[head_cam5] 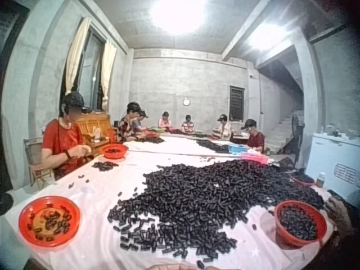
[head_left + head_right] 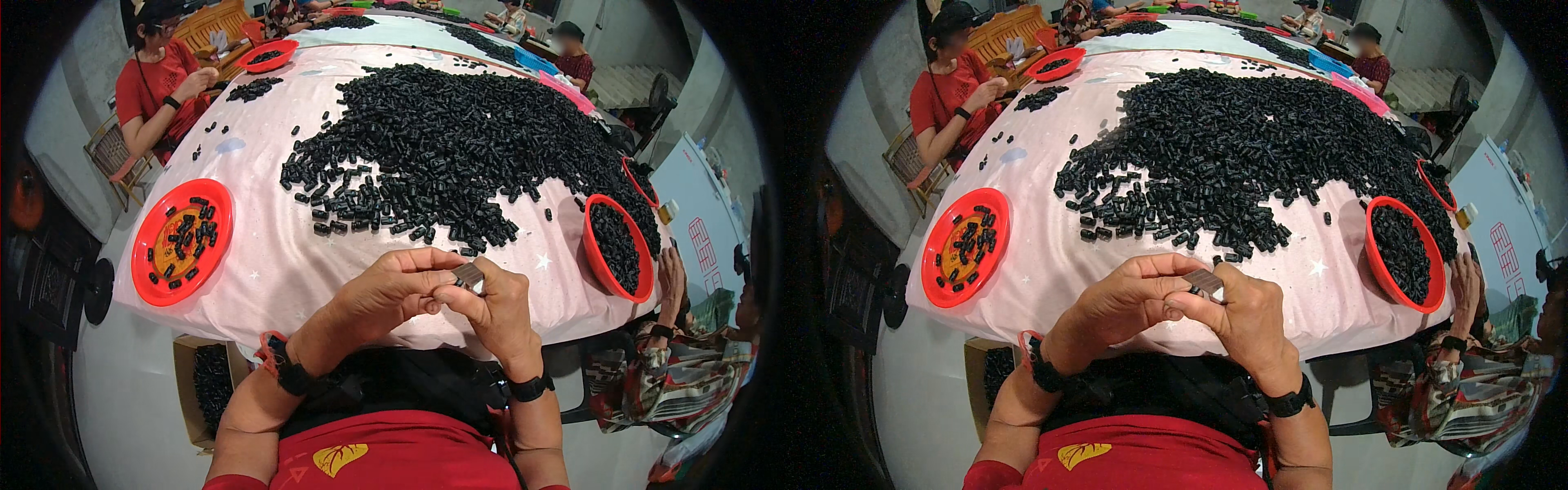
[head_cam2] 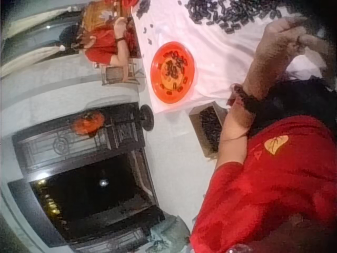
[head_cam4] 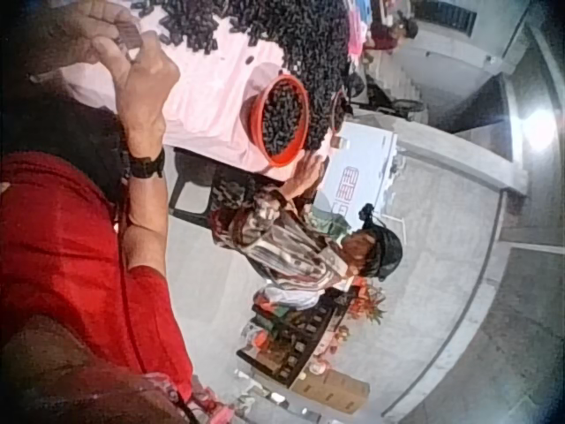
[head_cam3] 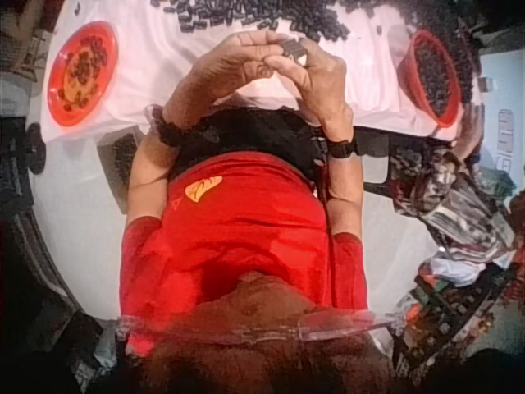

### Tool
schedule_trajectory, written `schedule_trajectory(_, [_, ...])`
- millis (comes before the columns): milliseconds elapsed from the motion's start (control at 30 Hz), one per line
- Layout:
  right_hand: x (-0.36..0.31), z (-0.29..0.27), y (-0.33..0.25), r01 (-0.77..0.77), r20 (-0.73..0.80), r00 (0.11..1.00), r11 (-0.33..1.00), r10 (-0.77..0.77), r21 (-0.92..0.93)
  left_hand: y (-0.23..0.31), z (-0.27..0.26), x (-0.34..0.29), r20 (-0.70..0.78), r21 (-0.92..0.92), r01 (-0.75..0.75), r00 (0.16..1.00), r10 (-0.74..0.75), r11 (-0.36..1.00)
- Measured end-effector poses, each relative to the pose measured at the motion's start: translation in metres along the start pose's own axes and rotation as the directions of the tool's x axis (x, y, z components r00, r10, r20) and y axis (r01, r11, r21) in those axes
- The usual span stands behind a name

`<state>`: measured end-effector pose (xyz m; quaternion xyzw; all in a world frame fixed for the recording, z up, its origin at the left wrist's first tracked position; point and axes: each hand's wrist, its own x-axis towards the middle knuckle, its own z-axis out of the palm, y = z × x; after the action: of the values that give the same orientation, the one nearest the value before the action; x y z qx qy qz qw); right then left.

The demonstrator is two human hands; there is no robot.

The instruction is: Sorting or inspecting small black plastic components at a production table.

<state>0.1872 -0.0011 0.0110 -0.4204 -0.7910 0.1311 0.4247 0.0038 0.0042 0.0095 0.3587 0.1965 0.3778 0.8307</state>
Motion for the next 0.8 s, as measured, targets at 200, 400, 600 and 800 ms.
schedule_trajectory(200, [0.0005,-0.0028,-0.0027,-0.02,0.03,0.999,0.999,0.019,0.03,-0.0014,-0.0008,0.0001,0.009,-0.011,-0.005,1.0,0.005,1.0])
schedule_trajectory(400, [-0.0018,0.002,-0.0033,0.018,-0.019,1.0,0.999,-0.018,0.031,-0.0002,-0.0004,0.0001,0.015,-0.017,-0.019,1.0,0.019,1.0])
schedule_trajectory(600, [-0.0003,-0.0058,-0.0052,-0.026,0.003,1.0,0.999,0.026,0.023,-0.0008,0.0021,0.0003,0.025,-0.016,-0.001,1.0,0.001,1.0])
schedule_trajectory(800, [0.0,-0.0027,-0.0037,-0.021,0.005,1.0,1.0,0.021,0.0,-0.0005,-0.0005,0.0006,0.022,-0.019,0.002,1.0,-0.002,1.0])
